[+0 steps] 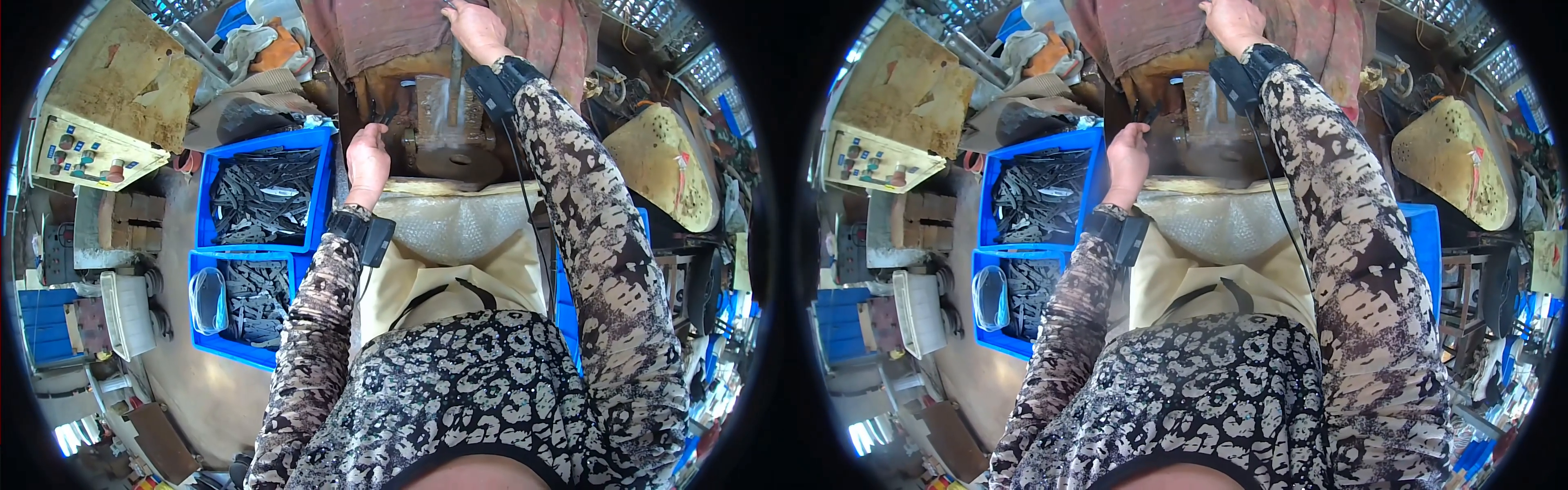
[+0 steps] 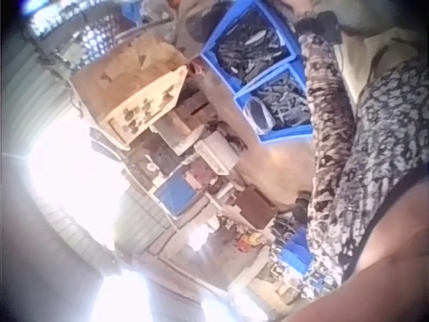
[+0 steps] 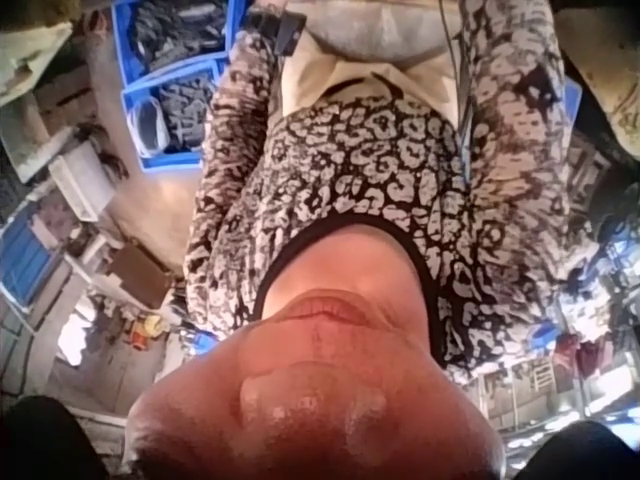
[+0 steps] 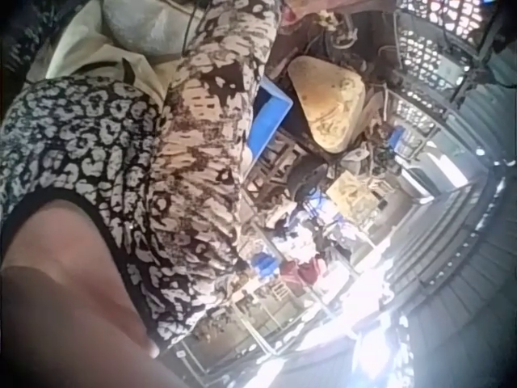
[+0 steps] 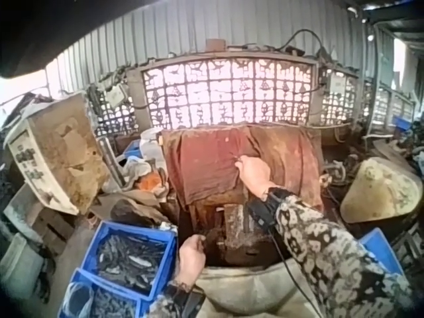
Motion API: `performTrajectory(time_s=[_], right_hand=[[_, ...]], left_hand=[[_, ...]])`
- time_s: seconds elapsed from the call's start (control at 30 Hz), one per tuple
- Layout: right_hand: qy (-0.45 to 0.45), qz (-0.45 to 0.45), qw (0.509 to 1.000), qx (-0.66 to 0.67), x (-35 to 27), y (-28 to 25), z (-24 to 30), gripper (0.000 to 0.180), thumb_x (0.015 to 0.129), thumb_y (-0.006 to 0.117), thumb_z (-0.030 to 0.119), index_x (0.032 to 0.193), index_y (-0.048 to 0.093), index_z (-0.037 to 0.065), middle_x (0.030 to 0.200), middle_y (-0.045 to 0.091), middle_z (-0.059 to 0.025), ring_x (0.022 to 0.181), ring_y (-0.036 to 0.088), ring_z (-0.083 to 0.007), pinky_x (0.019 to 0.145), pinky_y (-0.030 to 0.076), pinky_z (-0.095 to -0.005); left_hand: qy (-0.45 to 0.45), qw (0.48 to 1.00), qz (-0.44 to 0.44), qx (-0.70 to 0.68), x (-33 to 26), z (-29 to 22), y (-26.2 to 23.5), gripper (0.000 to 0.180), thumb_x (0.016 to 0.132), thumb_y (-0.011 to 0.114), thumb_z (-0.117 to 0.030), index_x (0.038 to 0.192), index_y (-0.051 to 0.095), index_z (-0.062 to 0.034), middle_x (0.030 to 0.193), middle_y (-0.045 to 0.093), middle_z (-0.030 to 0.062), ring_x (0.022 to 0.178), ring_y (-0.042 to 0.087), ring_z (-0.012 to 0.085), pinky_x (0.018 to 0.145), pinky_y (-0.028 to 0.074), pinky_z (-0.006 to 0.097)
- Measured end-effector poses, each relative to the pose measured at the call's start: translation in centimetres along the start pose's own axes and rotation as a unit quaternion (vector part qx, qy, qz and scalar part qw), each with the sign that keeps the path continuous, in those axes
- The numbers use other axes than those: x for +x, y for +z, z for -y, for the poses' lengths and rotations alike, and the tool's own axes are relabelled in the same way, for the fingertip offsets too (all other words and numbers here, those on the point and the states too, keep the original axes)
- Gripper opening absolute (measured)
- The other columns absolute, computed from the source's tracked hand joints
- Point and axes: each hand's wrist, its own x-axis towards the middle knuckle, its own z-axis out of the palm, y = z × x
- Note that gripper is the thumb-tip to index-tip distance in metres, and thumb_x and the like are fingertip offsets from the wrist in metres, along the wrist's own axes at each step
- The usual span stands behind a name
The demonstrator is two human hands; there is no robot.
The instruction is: The person picks up metal pieces from a blue bin, holds them against a rotating grinding wheel under a stream of water, and places the finished pieces into a separate blue bin. This process is repeated for each piece, with the person occasionally dipping their hand into a bucket of water.
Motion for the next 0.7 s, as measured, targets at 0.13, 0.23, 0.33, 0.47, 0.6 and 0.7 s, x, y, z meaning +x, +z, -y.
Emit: performTrajectory(time_s=[0.13, 0.23, 0.33, 0.47, 0.6, 0.7], right_hand=[[0.003, 0.009, 1.0, 0.022, -0.3, 0.3, -0.1, 0.023, 0.087, 0.06, 0.031, 0.087, 0.062, 0.008, 0.078, 0.066, -0.0181, 0.078, 0.064, -0.0387, 0.067, 0.05, -0.0497], [0.021, 0.042, 0.999, 0.026, -2.2, -0.5, -1.0, 0.029, 0.091, 0.054, 0.038, 0.097, 0.063, 0.011, 0.087, 0.067, -0.0174, 0.086, 0.063, -0.0391, 0.071, 0.049, -0.0487], [0.019, 0.038, 0.99, 0.137, -7.1, -1.8, -0.8, 0.032, 0.092, 0.056, 0.037, 0.101, 0.063, 0.007, 0.09, 0.066, -0.0177, 0.088, 0.063, -0.0381, 0.073, 0.049, -0.0442], [-0.001, 0.054, 0.965, 0.256, -16.3, -6.7, 2.2, 0.021, 0.087, 0.065, 0.019, 0.095, 0.062, 0.0, 0.084, 0.065, -0.0161, 0.081, 0.064, -0.0333, 0.071, 0.051, -0.0352], [-0.094, 0.069, 0.961, 0.249, -25.5, -10.1, -0.1, 0.015, 0.082, 0.067, 0.012, 0.095, 0.063, 0.006, 0.085, 0.064, -0.0128, 0.073, 0.063, -0.0316, 0.064, 0.051, -0.0361], [-0.075, 0.122, 0.96, 0.241, -29.0, -11.9, -0.1, 0.018, 0.079, 0.067, 0.011, 0.097, 0.063, 0.008, 0.083, 0.063, -0.0106, 0.07, 0.063, -0.0306, 0.062, 0.05, -0.0368]], left_hand=[[0.014, 1.0, -0.002, 0.02, 0.2, 0.9, 0.7, 0.022, 0.078, 0.054, 0.005, 0.092, 0.065, -0.0071, 0.079, 0.062, 0.017, 0.076, 0.062, 0.0348, 0.067, 0.05, 0.042], [0.004, 1.0, 0.001, 0.007, 0.3, 1.9, 1.5, 0.02, 0.078, 0.054, 0.004, 0.091, 0.065, -0.0071, 0.08, 0.063, 0.0171, 0.077, 0.062, 0.0355, 0.068, 0.05, 0.042], [-0.029, 0.999, 0.013, -0.029, 0.5, 3.3, 1.3, 0.019, 0.079, 0.055, 0.004, 0.091, 0.065, -0.0072, 0.08, 0.063, 0.0173, 0.078, 0.062, 0.0362, 0.069, 0.05, 0.043], [-0.021, 0.998, 0.031, -0.055, 2.3, 3.9, 0.7, 0.019, 0.08, 0.055, 0.002, 0.092, 0.066, -0.0074, 0.082, 0.063, 0.0174, 0.08, 0.062, 0.0369, 0.071, 0.05, 0.044], [0.09, 0.992, 0.072, 0.04, 2.1, 0.3, 2.3, 0.018, 0.08, 0.056, 0.0, 0.093, 0.067, -0.0077, 0.083, 0.064, 0.0171, 0.083, 0.062, 0.0366, 0.073, 0.051, 0.044], [0.157, 0.968, 0.145, 0.128, 2.5, -0.4, 2.6, 0.017, 0.081, 0.057, -0.003, 0.093, 0.068, -0.0076, 0.084, 0.064, 0.017, 0.085, 0.063, 0.0362, 0.074, 0.051, 0.044]])
